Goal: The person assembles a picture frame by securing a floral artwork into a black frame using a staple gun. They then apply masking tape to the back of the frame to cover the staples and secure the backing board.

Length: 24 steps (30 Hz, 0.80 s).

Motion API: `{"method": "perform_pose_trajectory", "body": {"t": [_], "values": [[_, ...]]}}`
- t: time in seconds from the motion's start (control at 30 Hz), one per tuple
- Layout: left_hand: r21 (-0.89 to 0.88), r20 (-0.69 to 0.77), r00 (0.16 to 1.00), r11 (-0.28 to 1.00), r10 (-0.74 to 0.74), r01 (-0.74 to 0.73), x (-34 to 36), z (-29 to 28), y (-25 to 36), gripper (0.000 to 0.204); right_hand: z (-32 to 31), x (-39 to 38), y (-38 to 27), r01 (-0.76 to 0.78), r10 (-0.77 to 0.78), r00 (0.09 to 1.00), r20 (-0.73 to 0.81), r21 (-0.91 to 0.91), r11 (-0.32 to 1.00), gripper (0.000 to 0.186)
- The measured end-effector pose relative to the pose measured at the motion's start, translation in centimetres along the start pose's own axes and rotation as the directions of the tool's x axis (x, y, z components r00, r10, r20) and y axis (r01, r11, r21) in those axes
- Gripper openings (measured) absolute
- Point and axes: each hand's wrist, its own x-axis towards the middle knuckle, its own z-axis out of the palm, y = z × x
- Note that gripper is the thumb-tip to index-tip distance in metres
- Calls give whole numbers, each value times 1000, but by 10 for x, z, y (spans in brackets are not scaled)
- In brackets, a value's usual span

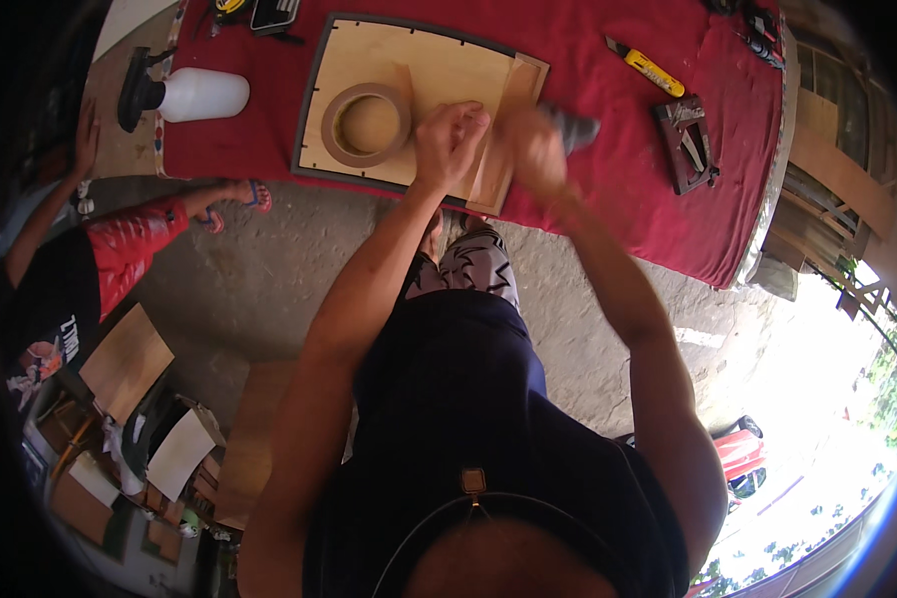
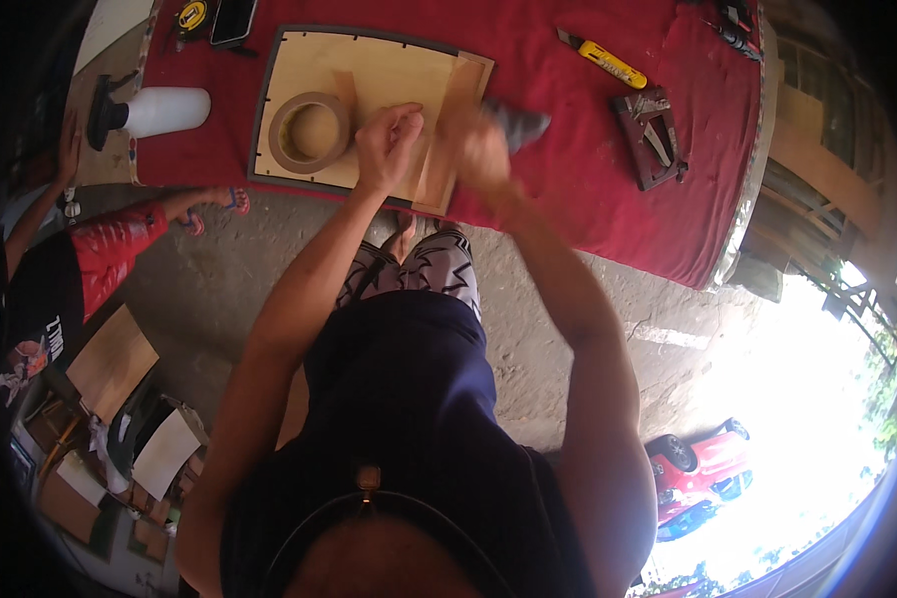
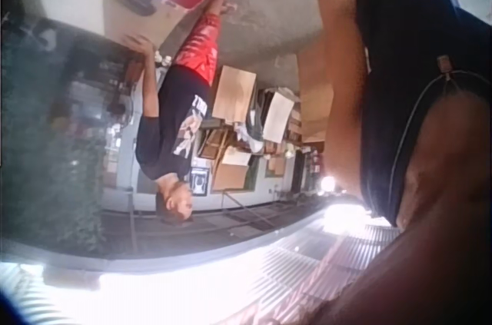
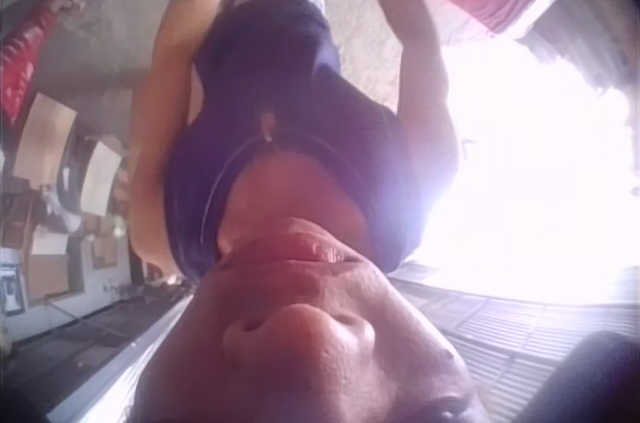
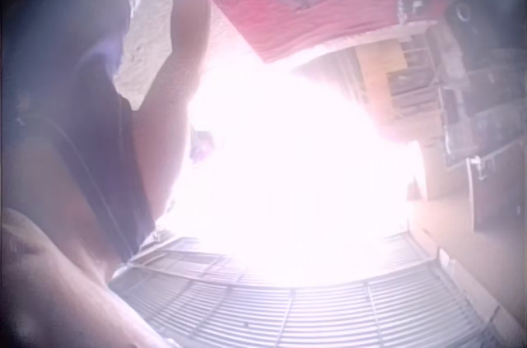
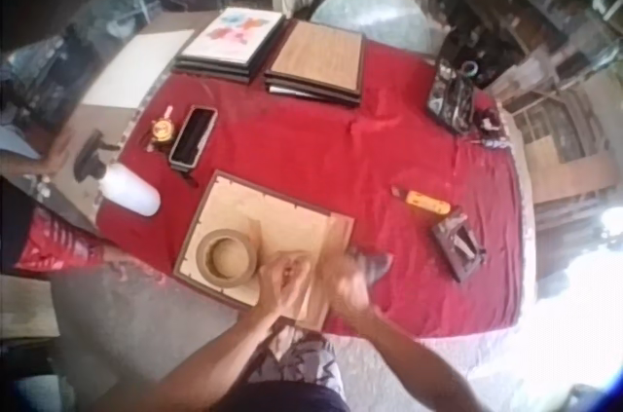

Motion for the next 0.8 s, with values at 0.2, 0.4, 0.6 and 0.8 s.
{"method": "perform_pose_trajectory", "body": {"t": [0.2, 0.4, 0.6, 0.8], "values": [[43, 16, 999, 999, 30, -30, -2, -6, 0, 27, -19, 14, -29, 180, -165, 980, 108, -139, 974, 6], [27, 13, 1000, 999, 22, -22, -1, -4, 0, 27, 2, 29, -7, 12, -11, 1000, 7, -155, 988, 8], [-2, 18, 998, 998, -59, 59, -4, -11, -3, 29, -15, 10, -40, 155, -144, 981, 128, -82, 984, 8], [-25, 14, 1000, 999, -23, 23, -6, -7, -5, 31, -19, 88, 33, 70, -96, 965, -244, -112, 991, 3]]}}
